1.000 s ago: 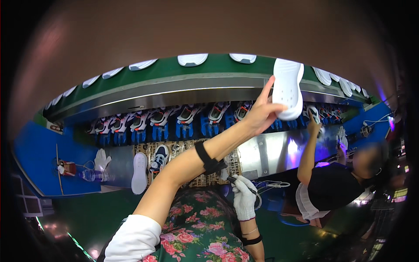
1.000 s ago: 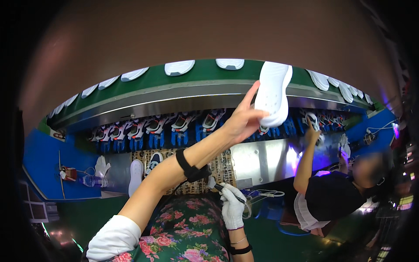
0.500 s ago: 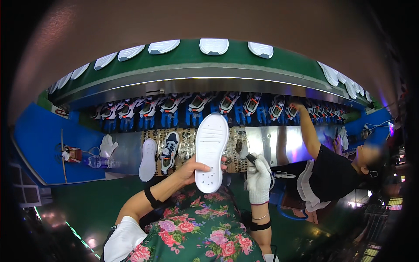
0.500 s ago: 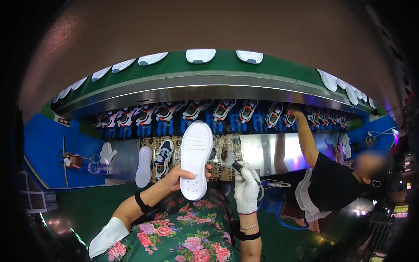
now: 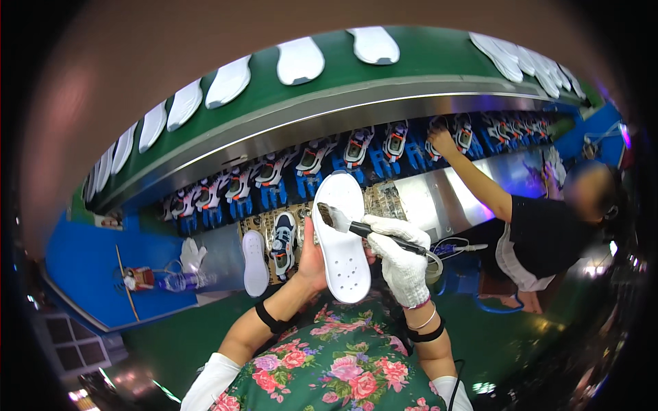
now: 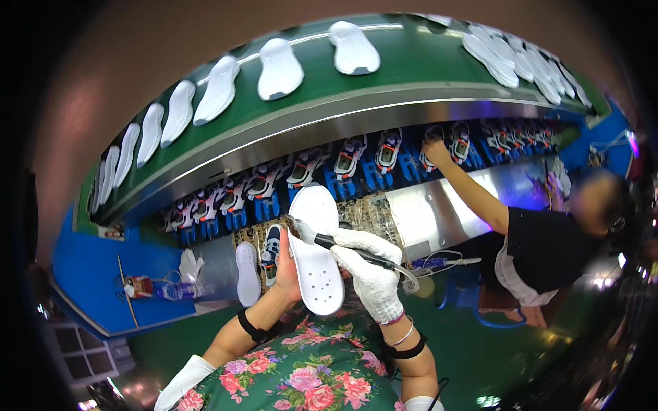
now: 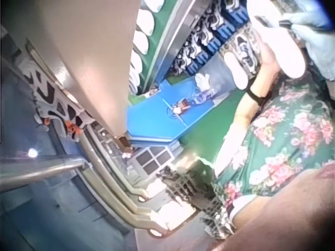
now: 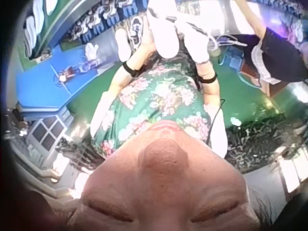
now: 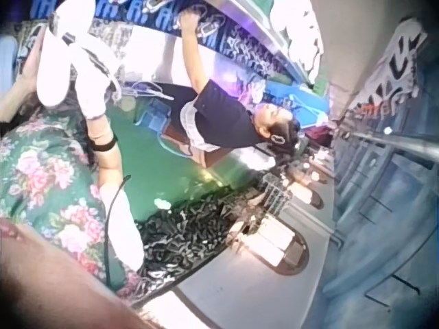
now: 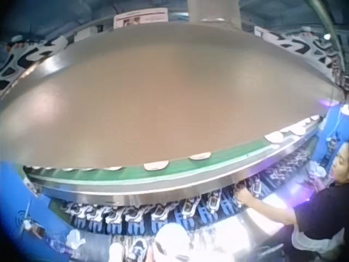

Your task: The worker is using a small brush to apply adhesive or primer to the interior of shoe soles in a factory setting.

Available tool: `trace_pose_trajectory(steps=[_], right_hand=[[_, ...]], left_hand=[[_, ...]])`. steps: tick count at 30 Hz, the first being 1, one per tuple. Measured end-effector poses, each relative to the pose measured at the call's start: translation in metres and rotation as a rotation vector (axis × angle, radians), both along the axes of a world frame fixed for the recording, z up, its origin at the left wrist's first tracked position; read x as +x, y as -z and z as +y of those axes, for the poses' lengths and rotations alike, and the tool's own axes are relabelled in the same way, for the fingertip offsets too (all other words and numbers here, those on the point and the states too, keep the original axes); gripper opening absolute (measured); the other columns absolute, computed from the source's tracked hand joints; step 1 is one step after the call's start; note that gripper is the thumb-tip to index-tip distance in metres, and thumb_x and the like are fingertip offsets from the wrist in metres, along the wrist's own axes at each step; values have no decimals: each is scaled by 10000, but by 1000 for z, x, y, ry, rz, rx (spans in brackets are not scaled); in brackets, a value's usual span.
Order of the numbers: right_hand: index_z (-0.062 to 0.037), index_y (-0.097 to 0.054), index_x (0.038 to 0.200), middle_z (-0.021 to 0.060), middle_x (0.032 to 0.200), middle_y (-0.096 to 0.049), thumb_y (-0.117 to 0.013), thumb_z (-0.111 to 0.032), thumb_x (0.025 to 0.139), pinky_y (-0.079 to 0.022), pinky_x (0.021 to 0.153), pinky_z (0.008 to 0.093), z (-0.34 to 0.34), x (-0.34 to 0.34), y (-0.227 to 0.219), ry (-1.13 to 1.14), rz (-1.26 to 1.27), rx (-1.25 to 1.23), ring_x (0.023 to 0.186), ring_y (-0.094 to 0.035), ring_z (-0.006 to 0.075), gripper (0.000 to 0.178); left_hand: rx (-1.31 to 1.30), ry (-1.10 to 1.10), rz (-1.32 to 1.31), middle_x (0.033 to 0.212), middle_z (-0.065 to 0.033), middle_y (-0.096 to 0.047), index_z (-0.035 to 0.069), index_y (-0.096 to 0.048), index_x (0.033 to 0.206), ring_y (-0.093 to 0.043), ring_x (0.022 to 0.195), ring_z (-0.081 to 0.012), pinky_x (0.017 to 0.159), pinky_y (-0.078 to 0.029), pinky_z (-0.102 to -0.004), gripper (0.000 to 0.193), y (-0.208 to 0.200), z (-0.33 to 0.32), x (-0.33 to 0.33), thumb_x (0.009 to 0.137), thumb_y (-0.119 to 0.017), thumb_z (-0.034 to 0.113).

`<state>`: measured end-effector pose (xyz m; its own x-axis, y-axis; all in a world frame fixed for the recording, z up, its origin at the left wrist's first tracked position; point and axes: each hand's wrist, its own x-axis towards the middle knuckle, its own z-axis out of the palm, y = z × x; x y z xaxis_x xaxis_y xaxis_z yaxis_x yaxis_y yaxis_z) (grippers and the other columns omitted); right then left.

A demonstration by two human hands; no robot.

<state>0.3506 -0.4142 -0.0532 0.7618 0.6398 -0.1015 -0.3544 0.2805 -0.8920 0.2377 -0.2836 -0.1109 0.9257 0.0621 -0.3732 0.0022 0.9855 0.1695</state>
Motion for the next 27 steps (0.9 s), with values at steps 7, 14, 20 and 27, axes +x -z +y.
trace_pose_trajectory(steps=[7, 14, 20, 27], right_hand=[[-7, -746, 1027, -2, 783, -711, -755, -17, 828, -437, 507, 174, -24, 6, -2, 106, 4, -116, 567, -553, 12, 199], [29, -735, 1023, 81, 974, -746, -727, 24, 828, -549, 774, 247, -56, 6, 8, 236, 98, 21, 858, -685, 105, 195], [27, -741, 1013, 69, 962, -745, -735, 19, 823, -545, 737, 228, -69, 10, 13, 323, 98, 48, 828, -678, 89, 190], [7, -750, 1005, 42, 932, -738, -736, 15, 826, -509, 643, 190, -76, 8, 11, 351, 200, 17, 747, -644, 50, 179]], left_hand=[[-107, 137, -61, 1148, -292, -657, 1, -517, 1360, -662, 1011, -438, 958, -506, -548, 1116, -15, -19, 13, 803, -211, 919], [-113, 146, 167, 1091, -260, -682, 9, -539, 1333, -683, 963, -406, 916, -538, -518, 1058, -33, -47, 38, 837, -222, 888], [-59, 242, 94, 1081, -216, -696, 20, -575, 1283, -692, 963, -388, 892, -552, -517, 1018, -27, -58, 46, 843, -255, 879], [-99, 262, 75, 1089, -222, -694, 22, -608, 1235, -690, 967, -402, 890, -548, -539, 1022, -30, -66, 47, 815, -292, 899]])
